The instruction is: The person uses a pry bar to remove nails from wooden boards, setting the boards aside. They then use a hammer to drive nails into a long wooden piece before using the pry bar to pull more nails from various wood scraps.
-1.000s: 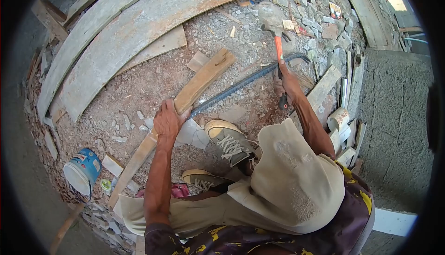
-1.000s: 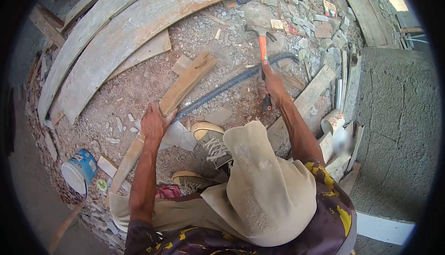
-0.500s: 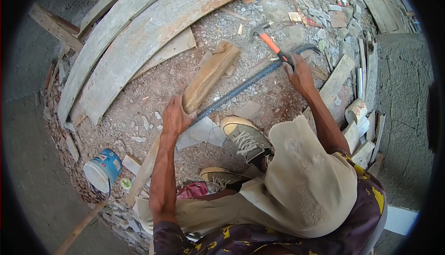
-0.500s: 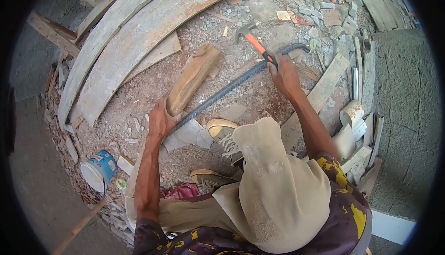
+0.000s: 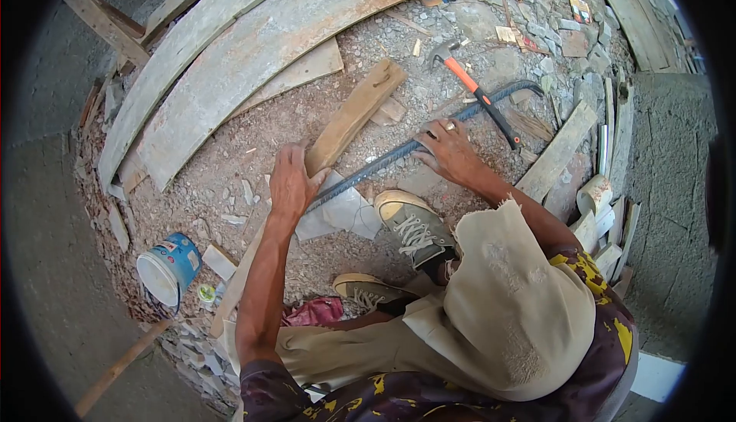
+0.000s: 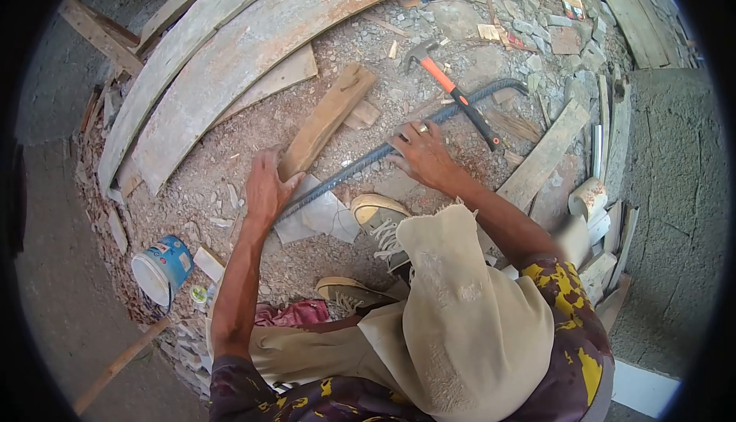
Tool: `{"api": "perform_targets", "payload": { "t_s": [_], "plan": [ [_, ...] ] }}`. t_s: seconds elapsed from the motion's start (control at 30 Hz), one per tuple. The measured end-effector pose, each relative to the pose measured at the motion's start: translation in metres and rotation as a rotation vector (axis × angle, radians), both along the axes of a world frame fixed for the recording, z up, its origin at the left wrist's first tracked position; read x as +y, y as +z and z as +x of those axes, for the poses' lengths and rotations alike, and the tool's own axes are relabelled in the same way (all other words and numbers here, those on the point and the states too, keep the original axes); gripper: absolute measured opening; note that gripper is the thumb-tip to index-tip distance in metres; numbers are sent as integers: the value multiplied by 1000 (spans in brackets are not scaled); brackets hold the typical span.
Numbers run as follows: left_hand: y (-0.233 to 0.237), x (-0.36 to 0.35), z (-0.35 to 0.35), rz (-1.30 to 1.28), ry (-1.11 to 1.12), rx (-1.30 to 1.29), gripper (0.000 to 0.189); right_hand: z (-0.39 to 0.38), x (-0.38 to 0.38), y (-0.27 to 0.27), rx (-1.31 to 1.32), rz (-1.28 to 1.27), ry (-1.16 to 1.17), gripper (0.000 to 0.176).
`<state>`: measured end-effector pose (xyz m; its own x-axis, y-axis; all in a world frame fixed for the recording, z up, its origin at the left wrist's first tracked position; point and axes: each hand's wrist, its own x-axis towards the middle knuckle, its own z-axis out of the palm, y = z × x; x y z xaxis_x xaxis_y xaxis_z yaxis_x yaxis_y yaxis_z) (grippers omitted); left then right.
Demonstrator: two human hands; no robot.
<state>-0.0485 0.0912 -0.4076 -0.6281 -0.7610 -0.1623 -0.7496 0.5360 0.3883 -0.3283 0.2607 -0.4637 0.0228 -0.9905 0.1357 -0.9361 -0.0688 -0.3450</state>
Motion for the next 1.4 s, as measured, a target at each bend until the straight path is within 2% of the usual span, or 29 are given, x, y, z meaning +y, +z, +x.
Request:
{"api": "perform_targets", "payload": {
  "t_s": [0.07,0.1,0.17,0.2,0.27,0.3,0.37,0.4,0.43,0.5,0.53,0.6,0.67,0.73,0.83,0.87,0.93,1.0,1.07,1.13,1.17,1.23,1.27,1.3,1.33,1.37,1.4],
  "plan": [
    [-2,10,16,-380,-163,76,58,-3,-8,-1,31,26,29,33],
    [-1,15,29,-381,-146,69,58,-6,-13,-1,66,51,43,34],
    [3,27,60,-63,-364,-15,56,-9,-22,-11,82,98,84,36],
    [2,34,71,-71,-347,-20,56,-10,-25,-15,102,145,107,38],
    [-2,50,92,83,-329,-90,61,-7,-25,-13,89,125,116,42],
    [-6,57,97,59,-404,-160,66,-7,-29,-10,83,106,125,45],
    [-19,75,96,-3,-360,-226,70,-3,-34,-3,83,143,125,51],
    [-25,80,92,-48,-368,-278,69,-2,-34,-15,168,38,134,53],
    [-36,83,89,-97,-349,-282,65,2,-38,-5,108,190,93,52],
    [-52,86,80,-122,-299,-313,58,4,-37,-3,133,198,134,52],
    [-64,90,79,-259,-260,-239,45,7,-30,3,152,245,110,53],
    [-68,94,73,-173,-219,-261,30,0,-17,1,214,309,160,52],
    [-75,99,66,-172,-182,-237,26,-11,-9,17,260,320,220,52],
    [-77,109,65,-157,-175,-191,22,-22,-5,35,248,463,225,51],
    [-67,111,63,-34,-276,53,27,-36,1,64,159,354,260,50],
    [-56,110,64,-34,-282,62,27,-38,1,76,167,356,252,50],
    [-32,113,62,233,-406,-14,29,-36,2,97,246,377,232,48],
    [-9,119,75,178,-457,-5,31,-35,2,110,186,401,294,48],
    [37,112,78,469,-383,-120,29,-29,2,110,142,275,404,48],
    [78,100,80,559,-328,-168,37,-18,8,102,133,218,416,53],
    [98,97,76,607,-248,-275,40,-10,11,88,78,31,409,54],
    [119,104,57,581,-133,-207,39,21,8,104,2,121,383,58],
    [122,103,48,574,-167,-221,39,34,5,107,-51,194,385,60],
    [124,102,39,519,-128,-296,37,45,-2,109,-57,183,360,60],
    [126,103,35,468,-77,-371,36,56,-9,110,-147,290,394,60],
    [124,104,48,394,-71,-335,31,60,-14,111,-237,395,435,61],
    [125,103,59,386,-80,-350,31,59,-23,111,-250,384,426,61]
  ]
}}
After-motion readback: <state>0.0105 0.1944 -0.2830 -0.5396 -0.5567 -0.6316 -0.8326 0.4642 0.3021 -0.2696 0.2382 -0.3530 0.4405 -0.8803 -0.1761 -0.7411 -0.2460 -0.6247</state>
